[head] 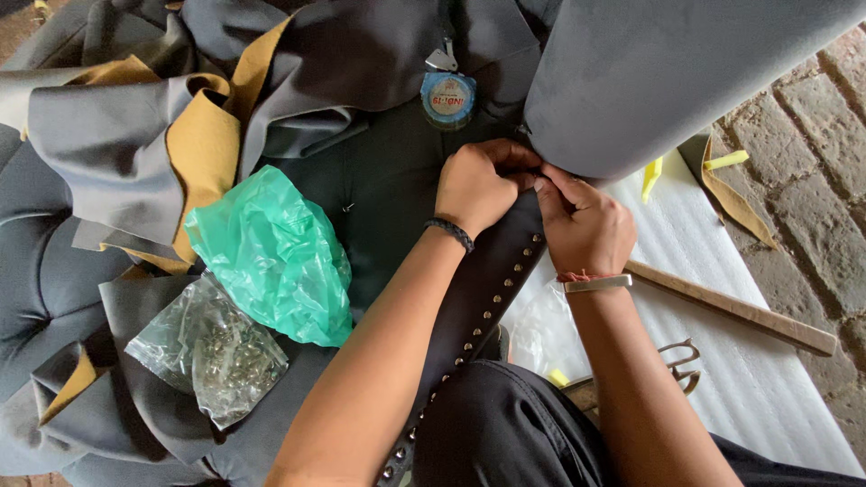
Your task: The person sits on the floor with a tufted sofa frame across their lap and hammers decorative upholstery tacks along the fabric edge, placing each tack by hand and driving it in with a hammer. They take tacks from a plastic bag and a bubble-wrap packet and reposition the frame as they work along the rail.
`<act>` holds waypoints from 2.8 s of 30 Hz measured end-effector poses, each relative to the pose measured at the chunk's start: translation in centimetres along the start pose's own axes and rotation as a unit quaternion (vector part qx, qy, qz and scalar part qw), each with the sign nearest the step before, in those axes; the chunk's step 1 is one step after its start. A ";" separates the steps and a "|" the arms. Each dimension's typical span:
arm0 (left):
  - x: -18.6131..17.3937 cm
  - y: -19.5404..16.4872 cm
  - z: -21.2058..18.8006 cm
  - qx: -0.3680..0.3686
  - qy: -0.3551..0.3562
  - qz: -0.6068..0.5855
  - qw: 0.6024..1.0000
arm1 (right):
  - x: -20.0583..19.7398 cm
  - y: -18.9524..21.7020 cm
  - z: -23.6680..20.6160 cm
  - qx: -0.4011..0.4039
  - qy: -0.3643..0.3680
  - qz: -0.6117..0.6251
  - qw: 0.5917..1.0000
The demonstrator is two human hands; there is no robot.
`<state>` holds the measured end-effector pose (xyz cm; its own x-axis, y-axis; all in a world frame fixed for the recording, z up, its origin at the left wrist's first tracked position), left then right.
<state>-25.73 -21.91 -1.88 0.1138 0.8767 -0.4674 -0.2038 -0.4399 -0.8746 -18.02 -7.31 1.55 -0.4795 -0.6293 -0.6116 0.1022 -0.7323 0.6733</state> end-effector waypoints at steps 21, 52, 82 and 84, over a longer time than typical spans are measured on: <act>0.4 -0.3 -0.2 0.054 -0.064 -0.007 0.996 | 0.2 -1.3 1.0 -0.015 0.037 0.119 0.992; -0.4 -1.8 -1.4 0.100 -0.114 0.085 0.985 | -0.3 -0.5 1.4 -0.040 0.008 0.095 0.995; -0.7 -1.9 -1.3 0.135 -0.149 0.173 0.964 | -1.1 0.4 1.0 0.054 -0.031 -0.019 0.998; -0.5 -1.8 -1.2 0.128 -0.135 0.179 0.966 | -0.9 0.0 0.5 0.023 0.036 0.050 0.998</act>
<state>-24.25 -21.79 -0.23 -0.2598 0.7121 -0.6523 -0.4215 -0.6913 -0.5869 -18.09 -6.62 2.29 -0.4042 -0.7175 -0.5673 0.1051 -0.6525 0.7505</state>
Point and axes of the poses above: each hand's wrist, its own z-axis towards the middle knuckle, its own x-axis out of the palm, y = z × x, the point moved 9 cm from there along z, towards the middle knuckle, and after that the axes turned 10 degrees about z, right-handed, at the moved point
